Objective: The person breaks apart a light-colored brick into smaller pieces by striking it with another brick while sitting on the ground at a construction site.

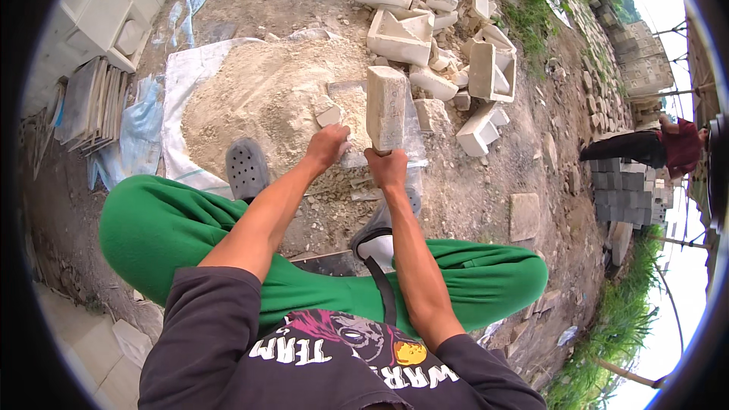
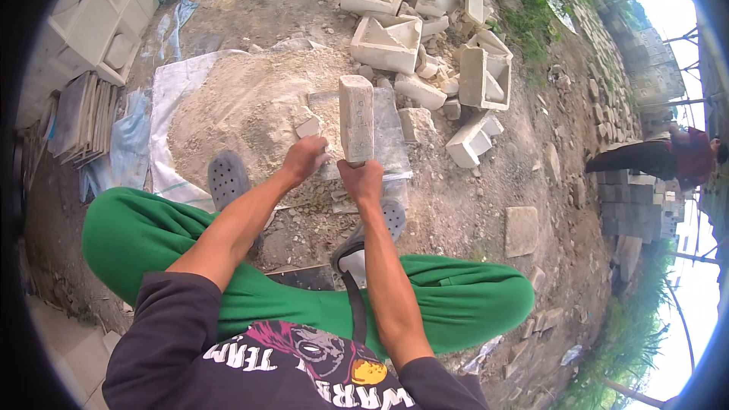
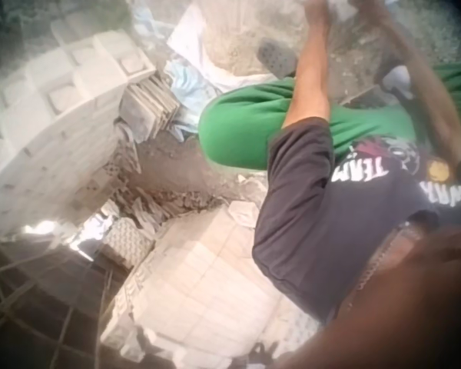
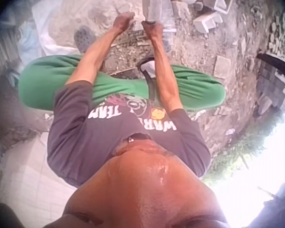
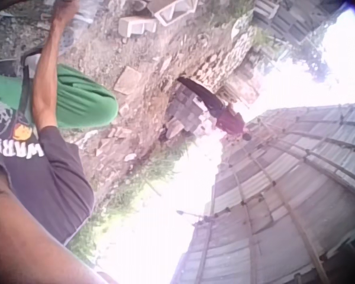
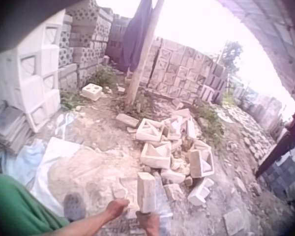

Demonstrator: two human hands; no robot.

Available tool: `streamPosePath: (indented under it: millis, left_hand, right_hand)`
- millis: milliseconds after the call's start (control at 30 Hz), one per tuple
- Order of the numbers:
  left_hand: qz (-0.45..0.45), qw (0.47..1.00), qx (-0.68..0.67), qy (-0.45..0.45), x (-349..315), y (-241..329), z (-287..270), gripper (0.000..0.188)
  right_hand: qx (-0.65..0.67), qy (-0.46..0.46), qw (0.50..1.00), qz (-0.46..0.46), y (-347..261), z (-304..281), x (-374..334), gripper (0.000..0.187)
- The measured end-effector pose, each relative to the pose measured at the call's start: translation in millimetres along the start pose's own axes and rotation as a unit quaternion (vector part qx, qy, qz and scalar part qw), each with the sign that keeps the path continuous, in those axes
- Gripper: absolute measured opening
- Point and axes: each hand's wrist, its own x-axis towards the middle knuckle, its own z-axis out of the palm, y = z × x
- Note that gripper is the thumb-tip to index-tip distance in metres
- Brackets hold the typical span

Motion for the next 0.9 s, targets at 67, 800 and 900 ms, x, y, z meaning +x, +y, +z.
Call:
streamPosePath:
  millis: [67, 800, 900]
  left_hand:
    - [0.004, 1.000, -0.008, -0.002, 5, 1, 4, 0.022]
    - [-0.009, 1.000, -0.016, 0.013, 33, 19, 4, 0.022]
    - [0.040, 0.999, -0.017, 0.023, 24, 19, 8, 0.024]
  right_hand:
    - [-0.045, 0.000, 0.999, 0.003, 30, 14, 2, 0.039]
    - [-0.042, 0.051, 0.990, 0.129, 96, 25, 26, 0.037]
    - [0.014, 0.030, 0.984, 0.174, 104, 27, 30, 0.040]
